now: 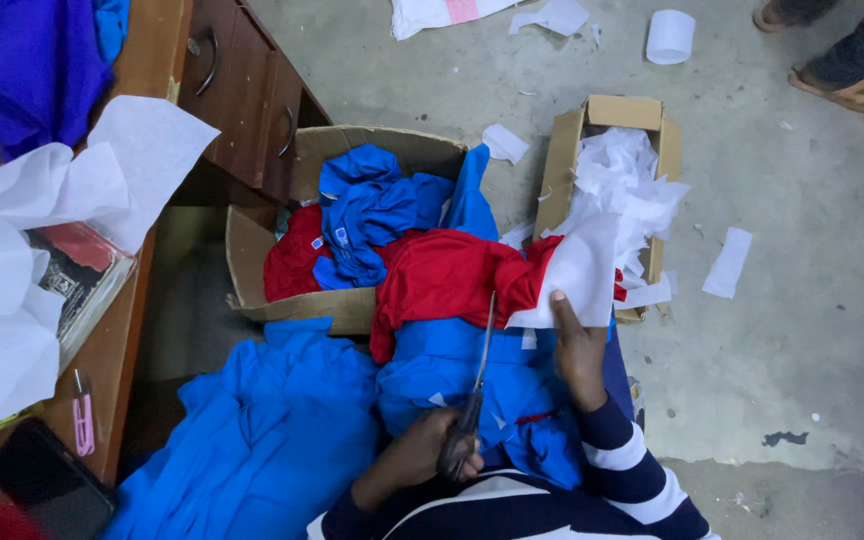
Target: The person sits on the floor and uses a pair of scissors to cut white paper labels off of blue and red t-shirts. The person picks up a shirt, cuts the label, and places the cut piece into a nearby cardboard box.
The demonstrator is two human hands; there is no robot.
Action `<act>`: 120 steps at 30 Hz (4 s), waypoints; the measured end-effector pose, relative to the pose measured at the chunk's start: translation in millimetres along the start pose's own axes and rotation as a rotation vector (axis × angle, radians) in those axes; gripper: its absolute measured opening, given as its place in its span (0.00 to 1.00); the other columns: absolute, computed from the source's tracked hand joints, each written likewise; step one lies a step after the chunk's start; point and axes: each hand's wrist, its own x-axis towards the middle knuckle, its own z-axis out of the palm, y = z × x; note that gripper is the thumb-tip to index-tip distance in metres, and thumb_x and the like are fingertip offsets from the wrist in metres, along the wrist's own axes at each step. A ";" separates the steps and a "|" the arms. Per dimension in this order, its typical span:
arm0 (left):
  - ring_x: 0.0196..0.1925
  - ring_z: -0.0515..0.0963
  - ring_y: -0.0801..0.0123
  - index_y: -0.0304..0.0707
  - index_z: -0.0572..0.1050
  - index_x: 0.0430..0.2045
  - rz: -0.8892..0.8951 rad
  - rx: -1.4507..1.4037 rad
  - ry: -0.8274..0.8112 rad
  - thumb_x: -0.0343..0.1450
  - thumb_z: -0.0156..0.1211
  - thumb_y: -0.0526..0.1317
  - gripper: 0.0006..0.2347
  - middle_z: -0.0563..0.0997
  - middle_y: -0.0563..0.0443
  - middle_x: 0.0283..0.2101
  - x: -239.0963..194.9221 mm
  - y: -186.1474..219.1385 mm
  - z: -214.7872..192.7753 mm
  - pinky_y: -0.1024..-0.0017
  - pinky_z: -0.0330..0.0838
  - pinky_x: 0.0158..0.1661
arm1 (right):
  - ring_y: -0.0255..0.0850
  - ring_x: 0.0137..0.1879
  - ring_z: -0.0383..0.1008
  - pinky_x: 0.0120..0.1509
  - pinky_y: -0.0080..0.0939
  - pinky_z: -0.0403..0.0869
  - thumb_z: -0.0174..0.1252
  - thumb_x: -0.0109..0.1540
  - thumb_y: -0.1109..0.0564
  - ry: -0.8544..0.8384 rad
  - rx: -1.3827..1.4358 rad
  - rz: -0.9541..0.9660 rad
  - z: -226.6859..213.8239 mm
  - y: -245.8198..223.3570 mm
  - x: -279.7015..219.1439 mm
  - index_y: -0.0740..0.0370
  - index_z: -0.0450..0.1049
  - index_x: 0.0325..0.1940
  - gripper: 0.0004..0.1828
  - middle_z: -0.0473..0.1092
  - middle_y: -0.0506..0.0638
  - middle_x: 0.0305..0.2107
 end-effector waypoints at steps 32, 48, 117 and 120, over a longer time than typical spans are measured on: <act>0.40 0.82 0.26 0.27 0.60 0.50 0.179 0.872 0.525 0.72 0.59 0.42 0.21 0.81 0.24 0.36 13.0 -5.4 61.8 0.39 0.73 0.42 | 0.49 0.76 0.63 0.83 0.49 0.61 0.55 0.69 0.62 -0.304 -0.107 -0.389 -6.0 -11.7 -71.0 0.71 0.57 0.77 0.32 0.63 0.63 0.70; 0.36 0.82 0.28 0.34 0.62 0.43 0.206 0.738 0.446 0.71 0.65 0.42 0.17 0.82 0.27 0.33 13.5 13.0 66.5 0.40 0.72 0.36 | 0.55 0.61 0.80 0.63 0.57 0.78 0.60 0.70 0.70 -0.127 -1.060 -1.424 -74.9 97.5 -48.7 0.68 0.71 0.71 0.24 0.70 0.50 0.67; 0.27 0.76 0.77 0.36 0.68 0.38 0.758 -0.265 0.517 0.62 0.82 0.31 0.22 0.75 0.51 0.26 121.7 93.4 0.3 0.85 0.69 0.28 | 0.50 0.30 0.78 0.30 0.47 0.75 0.53 0.69 0.33 -0.358 -0.117 0.213 -58.2 89.9 15.7 0.70 0.74 0.61 0.36 0.76 0.69 0.33; 0.24 0.75 0.80 0.36 0.68 0.37 0.732 -0.251 0.534 0.61 0.82 0.30 0.22 0.74 0.53 0.23 120.7 104.5 14.1 0.86 0.66 0.25 | 0.44 0.43 0.84 0.47 0.36 0.83 0.70 0.57 0.71 -0.259 0.130 -0.173 -68.3 85.4 37.7 0.59 0.63 0.68 0.38 0.73 0.61 0.57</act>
